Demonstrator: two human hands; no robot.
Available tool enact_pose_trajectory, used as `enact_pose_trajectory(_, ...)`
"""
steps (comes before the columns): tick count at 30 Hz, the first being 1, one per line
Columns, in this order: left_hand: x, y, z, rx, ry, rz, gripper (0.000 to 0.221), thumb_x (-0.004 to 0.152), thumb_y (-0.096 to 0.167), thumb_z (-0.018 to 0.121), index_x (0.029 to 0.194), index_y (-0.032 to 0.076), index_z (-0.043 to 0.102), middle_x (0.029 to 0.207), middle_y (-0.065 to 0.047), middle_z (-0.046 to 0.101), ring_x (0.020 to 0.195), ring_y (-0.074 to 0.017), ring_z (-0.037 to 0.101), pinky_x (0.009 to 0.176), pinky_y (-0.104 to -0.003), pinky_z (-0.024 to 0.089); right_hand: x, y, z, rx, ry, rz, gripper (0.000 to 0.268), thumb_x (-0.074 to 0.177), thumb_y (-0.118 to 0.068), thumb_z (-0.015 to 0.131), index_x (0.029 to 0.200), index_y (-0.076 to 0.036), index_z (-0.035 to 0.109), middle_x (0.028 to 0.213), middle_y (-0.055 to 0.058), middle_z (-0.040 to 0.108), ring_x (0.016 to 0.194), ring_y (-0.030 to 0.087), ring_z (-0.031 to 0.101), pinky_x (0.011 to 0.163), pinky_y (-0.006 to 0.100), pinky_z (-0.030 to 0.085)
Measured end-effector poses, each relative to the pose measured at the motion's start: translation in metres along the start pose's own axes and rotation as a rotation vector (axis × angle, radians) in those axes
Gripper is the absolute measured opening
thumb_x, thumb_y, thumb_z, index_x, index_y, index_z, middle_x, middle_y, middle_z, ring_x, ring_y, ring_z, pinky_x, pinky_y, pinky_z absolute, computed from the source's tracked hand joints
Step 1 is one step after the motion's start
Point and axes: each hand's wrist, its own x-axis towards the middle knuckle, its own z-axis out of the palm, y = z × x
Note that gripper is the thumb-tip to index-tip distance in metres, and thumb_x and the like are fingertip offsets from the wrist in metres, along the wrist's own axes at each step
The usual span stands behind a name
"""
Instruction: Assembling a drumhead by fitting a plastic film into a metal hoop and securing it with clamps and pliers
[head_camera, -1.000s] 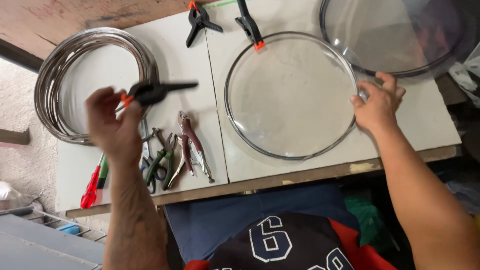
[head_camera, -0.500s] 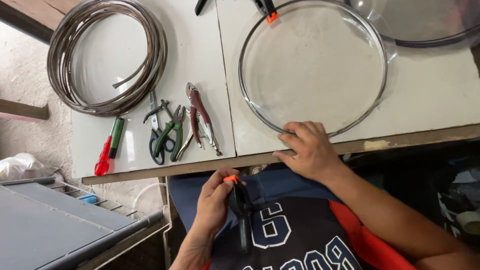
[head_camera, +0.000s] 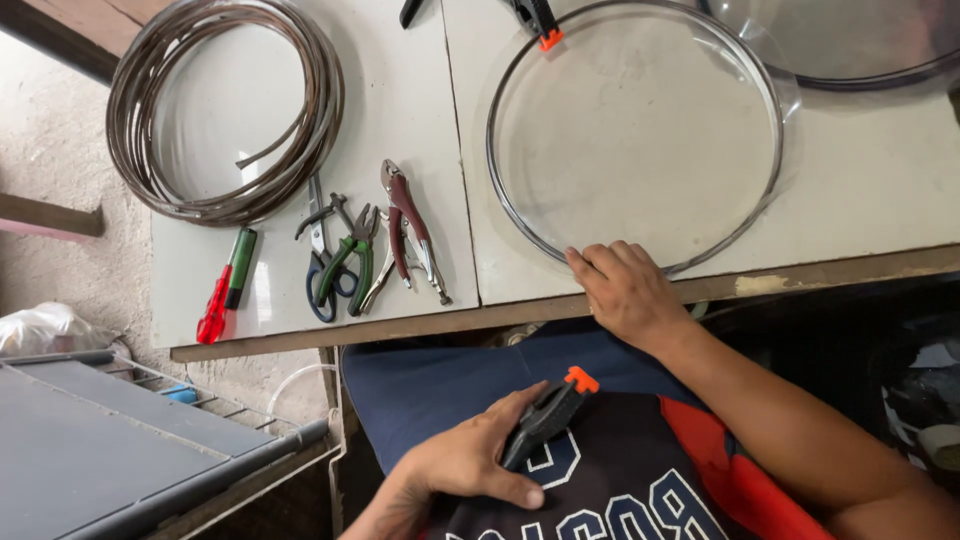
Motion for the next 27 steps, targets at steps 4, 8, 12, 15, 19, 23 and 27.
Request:
enact_pose_trajectory(4, -0.004, -0.017, -0.016, 0.092, -0.208, 0.024, 0.134, 0.06, 0.062, 0.071, 0.161, 0.006, 0.002, 0.169, -0.018, 0.011, 0.155, -0.0276, 0.019, 0.122, -0.034, 0.012, -0.026, 0.013, -0.018, 0.042, -0.071, -0.104, 0.036, 0.093, -0.007, 0.063, 0.129, -0.006, 0.067, 0.112, 0.006, 0.065, 0.084, 0.027, 0.056, 0.076, 0.041, 0.049)
enact_pose_trajectory(8, 0.0, -0.027, -0.024, 0.023, -0.251, 0.023, 0.136, 0.058, 0.058, 0.077, 0.16, 0.005, 0.005, 0.161, -0.016, 0.029, 0.146, -0.0268, 0.036, 0.119, -0.036, 0.026, -0.051, 0.023, -0.046, 0.033, -0.087, -0.08, 0.038, 0.092, -0.007, 0.066, 0.13, -0.01, 0.069, 0.111, 0.003, 0.067, 0.091, 0.025, 0.06, 0.087, 0.041, 0.046)
enact_pose_trajectory(12, 0.009, -0.039, -0.02, -0.115, -0.143, 0.074, 0.123, 0.061, 0.052, 0.078, 0.157, 0.002, 0.021, 0.152, -0.012, 0.044, 0.138, -0.0238, 0.045, 0.116, -0.037, 0.034, -0.071, 0.012, -0.075, -0.067, -0.042, 0.221, 0.043, 0.088, -0.023, 0.069, 0.13, -0.018, 0.071, 0.117, 0.009, 0.063, 0.103, 0.031, 0.06, 0.093, 0.047, 0.042)
enact_pose_trajectory(15, 0.017, -0.05, -0.012, -0.34, -0.027, 0.144, 0.1, 0.065, 0.046, 0.077, 0.148, 0.003, 0.04, 0.138, -0.007, 0.053, 0.124, -0.0187, 0.05, 0.107, -0.033, 0.039, -0.074, -0.018, -0.089, 0.237, 0.116, 0.494, 0.026, 0.091, -0.029, 0.07, 0.107, -0.009, 0.068, 0.099, 0.009, 0.06, 0.086, 0.026, 0.056, 0.079, 0.039, 0.044)
enact_pose_trajectory(19, 0.031, -0.067, 0.004, -0.745, 0.09, 0.197, 0.094, 0.072, 0.038, 0.079, 0.148, 0.001, 0.04, 0.146, -0.017, 0.055, 0.136, -0.0296, 0.052, 0.116, -0.043, 0.038, -0.101, -0.039, -0.015, 1.576, -0.013, 1.461, 0.049, 0.098, -0.046, 0.059, 0.104, 0.001, 0.069, 0.077, 0.014, 0.07, 0.052, 0.019, 0.06, 0.048, 0.027, 0.043)
enact_pose_trajectory(23, 0.035, -0.059, 0.009, -0.79, 0.068, 0.221, 0.096, 0.069, 0.049, 0.082, 0.144, 0.001, 0.047, 0.14, -0.013, 0.057, 0.117, -0.0231, 0.057, 0.103, -0.038, 0.046, -0.05, -0.051, -0.017, 1.695, 0.008, 1.536, 0.053, 0.098, -0.055, 0.054, 0.104, -0.003, 0.063, 0.079, 0.017, 0.07, 0.05, 0.02, 0.057, 0.045, 0.03, 0.038)
enact_pose_trajectory(27, 0.036, -0.06, 0.009, -0.638, 0.039, 0.249, 0.101, 0.068, 0.048, 0.085, 0.146, 0.001, 0.042, 0.147, -0.014, 0.052, 0.137, -0.025, 0.05, 0.116, -0.039, 0.038, -0.029, -0.045, -0.018, 1.578, 0.15, 1.707, 0.041, 0.097, -0.048, 0.061, 0.095, -0.006, 0.062, 0.089, 0.02, 0.076, 0.052, 0.021, 0.062, 0.045, 0.027, 0.041)
